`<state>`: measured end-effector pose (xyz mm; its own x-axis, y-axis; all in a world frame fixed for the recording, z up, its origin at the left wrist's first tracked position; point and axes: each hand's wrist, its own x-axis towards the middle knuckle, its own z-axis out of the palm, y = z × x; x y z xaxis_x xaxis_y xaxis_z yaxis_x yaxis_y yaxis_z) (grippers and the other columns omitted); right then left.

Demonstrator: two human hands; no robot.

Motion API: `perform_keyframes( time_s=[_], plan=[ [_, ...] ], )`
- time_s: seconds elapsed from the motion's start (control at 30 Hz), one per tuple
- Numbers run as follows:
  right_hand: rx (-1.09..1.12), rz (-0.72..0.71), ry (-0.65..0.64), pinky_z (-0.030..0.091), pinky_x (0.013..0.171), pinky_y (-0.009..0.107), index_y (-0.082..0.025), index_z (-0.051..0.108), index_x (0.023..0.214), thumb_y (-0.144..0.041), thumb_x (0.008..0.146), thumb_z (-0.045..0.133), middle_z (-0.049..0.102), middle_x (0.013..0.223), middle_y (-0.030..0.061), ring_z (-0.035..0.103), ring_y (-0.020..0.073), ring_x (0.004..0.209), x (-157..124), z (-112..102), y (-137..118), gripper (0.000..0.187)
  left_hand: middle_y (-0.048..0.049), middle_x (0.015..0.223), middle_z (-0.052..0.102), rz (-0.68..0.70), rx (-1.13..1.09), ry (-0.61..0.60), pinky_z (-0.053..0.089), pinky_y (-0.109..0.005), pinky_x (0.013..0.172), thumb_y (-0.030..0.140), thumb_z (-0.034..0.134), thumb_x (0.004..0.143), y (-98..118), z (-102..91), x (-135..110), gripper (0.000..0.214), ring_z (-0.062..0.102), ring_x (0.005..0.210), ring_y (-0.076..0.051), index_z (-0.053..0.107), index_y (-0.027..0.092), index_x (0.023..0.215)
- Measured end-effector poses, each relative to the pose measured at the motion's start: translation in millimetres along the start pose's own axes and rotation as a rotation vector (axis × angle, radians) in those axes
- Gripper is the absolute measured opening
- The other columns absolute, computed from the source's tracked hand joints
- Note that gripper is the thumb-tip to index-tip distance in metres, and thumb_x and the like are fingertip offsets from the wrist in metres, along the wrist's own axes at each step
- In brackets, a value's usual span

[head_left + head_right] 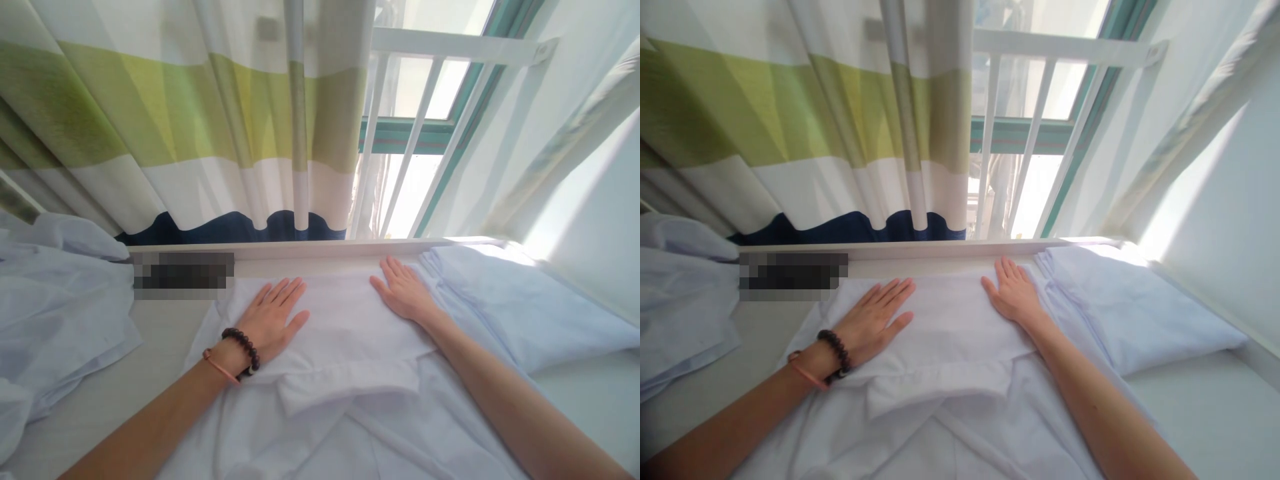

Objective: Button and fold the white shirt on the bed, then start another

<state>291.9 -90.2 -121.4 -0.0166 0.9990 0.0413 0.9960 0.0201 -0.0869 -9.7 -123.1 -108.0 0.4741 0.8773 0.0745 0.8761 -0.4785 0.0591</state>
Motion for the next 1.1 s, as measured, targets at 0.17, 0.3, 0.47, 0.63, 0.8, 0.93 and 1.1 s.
perform_keyframes(
  time_s=[0.17, 0.3, 0.47, 0.63, 0.8, 0.93, 1.1],
  plan=[
    [0.013, -0.053, 0.079, 0.02, 0.113, 0.043, -0.008, 0.034, 0.144, -0.049, 0.096, 0.023, 0.025, 0.154, 0.0183, 0.023, 0.029, 0.142, -3.1, 1.0, -1.6, 0.064, -0.013, 0.117, 0.059, 0.153, -0.22, 0.048, 0.04, -0.039, 0.098, 0.037, 0.046, 0.089, 11.8, -28.0, -1.2, 0.034, 0.053, 0.107, -0.024, 0.06, 0.015, 0.11],
    [0.093, -0.137, 0.191, 0.031, 0.107, 0.042, -0.016, 0.05, 0.131, -0.043, 0.096, 0.031, 0.043, 0.142, 0.0164, 0.041, 0.0285, 0.131, -6.2, -0.4, -0.9, 0.048, -0.0018, 0.084, 0.063, 0.297, -0.499, -0.403, 0.044, -0.024, 0.066, 0.048, 0.055, 0.086, 31.3, -56.4, -11.5, 0.031, 0.055, 0.071, -0.014, 0.063, 0.019, 0.092],
    [0.195, -0.212, 0.254, 0.038, 0.102, 0.036, -0.015, 0.056, 0.122, -0.038, 0.095, 0.036, 0.054, 0.12, 0.0132, 0.051, 0.0234, 0.115, -7.6, -2.2, -1.7, 0.04, 0.0032, 0.072, 0.057, 0.291, -0.503, -0.634, 0.037, -0.02, 0.058, 0.032, 0.072, 0.074, 45.9, -61.9, -18.7, 0.019, 0.048, 0.064, -0.01, 0.06, 0.017, 0.076],
    [0.213, -0.215, 0.282, 0.038, 0.1, 0.037, -0.014, 0.055, 0.123, -0.034, 0.094, 0.04, 0.053, 0.118, 0.0141, 0.051, 0.0246, 0.112, -8.7, -2.6, -3.9, 0.038, 0.0046, 0.069, 0.054, 0.261, -0.643, -0.697, 0.037, -0.02, 0.058, 0.034, 0.063, 0.081, 33.9, -60.3, -11.0, 0.018, 0.045, 0.062, -0.009, 0.057, 0.017, 0.082],
    [0.234, -0.379, 0.142, 0.043, 0.089, 0.037, -0.017, 0.062, 0.109, -0.027, 0.09, 0.043, 0.057, 0.11, 0.0122, 0.055, 0.0239, 0.1, -33.5, -40.8, -16.7, 0.028, 0.0025, 0.075, 0.063, 0.213, -0.69, -0.767, 0.039, -0.02, 0.059, 0.038, 0.065, 0.079, 24.7, -59.2, -7.1, 0.026, 0.051, 0.063, -0.01, 0.06, 0.018, 0.094],
    [0.329, -0.512, -0.471, 0.043, 0.062, 0.027, -0.021, 0.066, 0.087, -0.036, 0.089, 0.049, 0.064, 0.079, 0.0019, 0.057, 0.0154, 0.068, -61.8, -81.8, -28.0, 0.023, 0.0014, 0.076, 0.063, 0.209, -0.661, -0.758, 0.04, -0.02, 0.058, 0.037, 0.065, 0.077, 27.0, -61.0, -8.5, 0.025, 0.053, 0.065, -0.011, 0.063, 0.018, 0.092],
    [0.328, -0.511, -0.77, 0.041, 0.058, 0.023, -0.019, 0.068, 0.087, -0.038, 0.078, 0.063, 0.065, 0.078, 0.0004, 0.056, 0.0135, 0.066, -70.5, -88.2, -31.4, 0.022, 0.0021, 0.069, 0.06, 0.23, -0.623, -0.705, 0.04, -0.019, 0.057, 0.037, 0.063, 0.079, 29.9, -63.0, -10.2, 0.02, 0.051, 0.062, -0.011, 0.065, 0.017, 0.083]
  ],
)
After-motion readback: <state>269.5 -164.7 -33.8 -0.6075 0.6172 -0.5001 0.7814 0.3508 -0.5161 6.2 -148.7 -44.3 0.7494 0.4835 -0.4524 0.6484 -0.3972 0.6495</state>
